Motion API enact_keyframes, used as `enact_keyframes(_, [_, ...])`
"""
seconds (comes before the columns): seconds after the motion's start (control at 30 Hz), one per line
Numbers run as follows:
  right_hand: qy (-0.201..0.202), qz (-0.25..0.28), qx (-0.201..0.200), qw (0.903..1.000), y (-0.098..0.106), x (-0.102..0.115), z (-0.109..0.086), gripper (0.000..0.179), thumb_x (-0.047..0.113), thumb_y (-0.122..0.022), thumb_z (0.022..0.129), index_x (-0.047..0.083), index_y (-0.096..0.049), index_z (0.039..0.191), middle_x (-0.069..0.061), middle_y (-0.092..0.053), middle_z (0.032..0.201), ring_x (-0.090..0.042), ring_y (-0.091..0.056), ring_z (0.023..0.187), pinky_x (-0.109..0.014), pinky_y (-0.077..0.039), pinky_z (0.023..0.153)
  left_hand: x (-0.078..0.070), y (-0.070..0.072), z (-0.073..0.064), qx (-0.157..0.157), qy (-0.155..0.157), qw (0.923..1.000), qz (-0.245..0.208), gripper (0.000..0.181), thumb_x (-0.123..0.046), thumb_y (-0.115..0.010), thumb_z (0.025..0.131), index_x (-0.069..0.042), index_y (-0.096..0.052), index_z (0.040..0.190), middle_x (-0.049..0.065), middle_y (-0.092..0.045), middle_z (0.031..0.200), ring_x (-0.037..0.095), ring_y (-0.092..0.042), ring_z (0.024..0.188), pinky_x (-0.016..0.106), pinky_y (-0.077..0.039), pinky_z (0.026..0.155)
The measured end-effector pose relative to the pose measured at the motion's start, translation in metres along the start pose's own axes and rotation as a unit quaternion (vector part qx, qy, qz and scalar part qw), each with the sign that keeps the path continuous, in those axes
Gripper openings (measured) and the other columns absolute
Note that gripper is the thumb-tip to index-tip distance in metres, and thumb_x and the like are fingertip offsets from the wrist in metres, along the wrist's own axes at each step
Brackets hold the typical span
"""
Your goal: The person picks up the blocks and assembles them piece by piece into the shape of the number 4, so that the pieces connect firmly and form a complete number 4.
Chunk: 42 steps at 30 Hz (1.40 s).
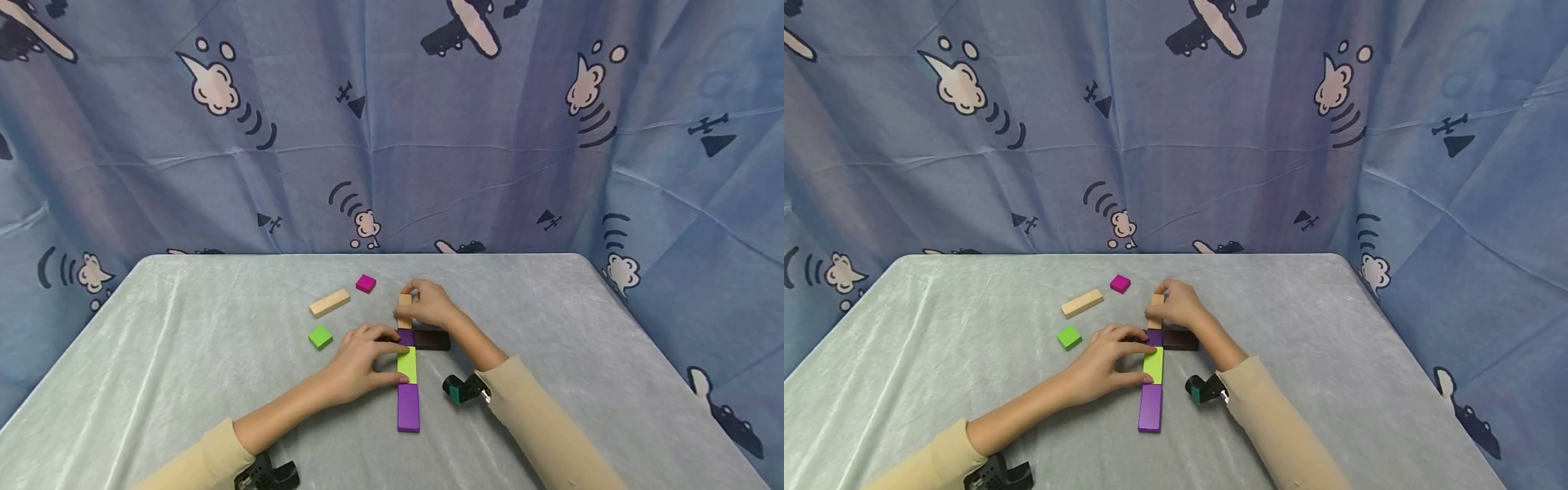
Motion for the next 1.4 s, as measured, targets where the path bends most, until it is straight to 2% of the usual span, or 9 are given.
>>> enact_keyframes(0.37, [0.018, 0.011, -0.001, 0.9998, 0.0, -0.001, -0.003, 0.049, 0.02, -0.081, 0.089, -0.008, -0.066, 0.127, -0.002, -0.055, 0.074, -0.011, -0.046, 0.061, -0.022, -0.036, 0.056, 0.0, 0.0, 0.0, -0.005, -0.003, 1.0, 0.002, 0.041, -0.037, -0.082, 0.092, -0.017, -0.078, 0.128, 0.005, -0.065, 0.136, 0.025, -0.053, 0.124, 0.056, -0.04, 0.105])
enact_keyframes(1.13, [0.054, 0.004, 0.013, 0.9984, 0.0, -0.004, -0.009, 0.055, 0.019, -0.079, 0.093, -0.01, -0.061, 0.136, -0.004, -0.059, 0.077, -0.011, -0.049, 0.066, -0.023, -0.039, 0.06, 0.001, 0.0, 0.001, 0.0, -0.002, 1.0, -0.003, 0.041, -0.037, -0.082, 0.093, -0.017, -0.077, 0.129, 0.005, -0.065, 0.136, 0.026, -0.053, 0.125, 0.057, -0.04, 0.105])
enact_keyframes(1.4, [0.073, 0.006, 0.011, 0.9972, 0.002, -0.006, -0.018, 0.057, 0.02, -0.078, 0.096, -0.009, -0.058, 0.141, -0.006, -0.063, 0.08, -0.012, -0.052, 0.068, -0.026, -0.043, 0.064, 0.001, 0.0, 0.001, 0.002, -0.001, 1.0, -0.007, 0.041, -0.037, -0.082, 0.094, -0.017, -0.077, 0.129, 0.006, -0.065, 0.137, 0.026, -0.053, 0.126, 0.056, -0.04, 0.104])
Point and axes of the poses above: each hand's wrist, its own z-axis towards the middle knuckle, its own y-axis out of the back of the hand, x = y × z, the point moved 2 cm from there along z, towards the middle knuckle
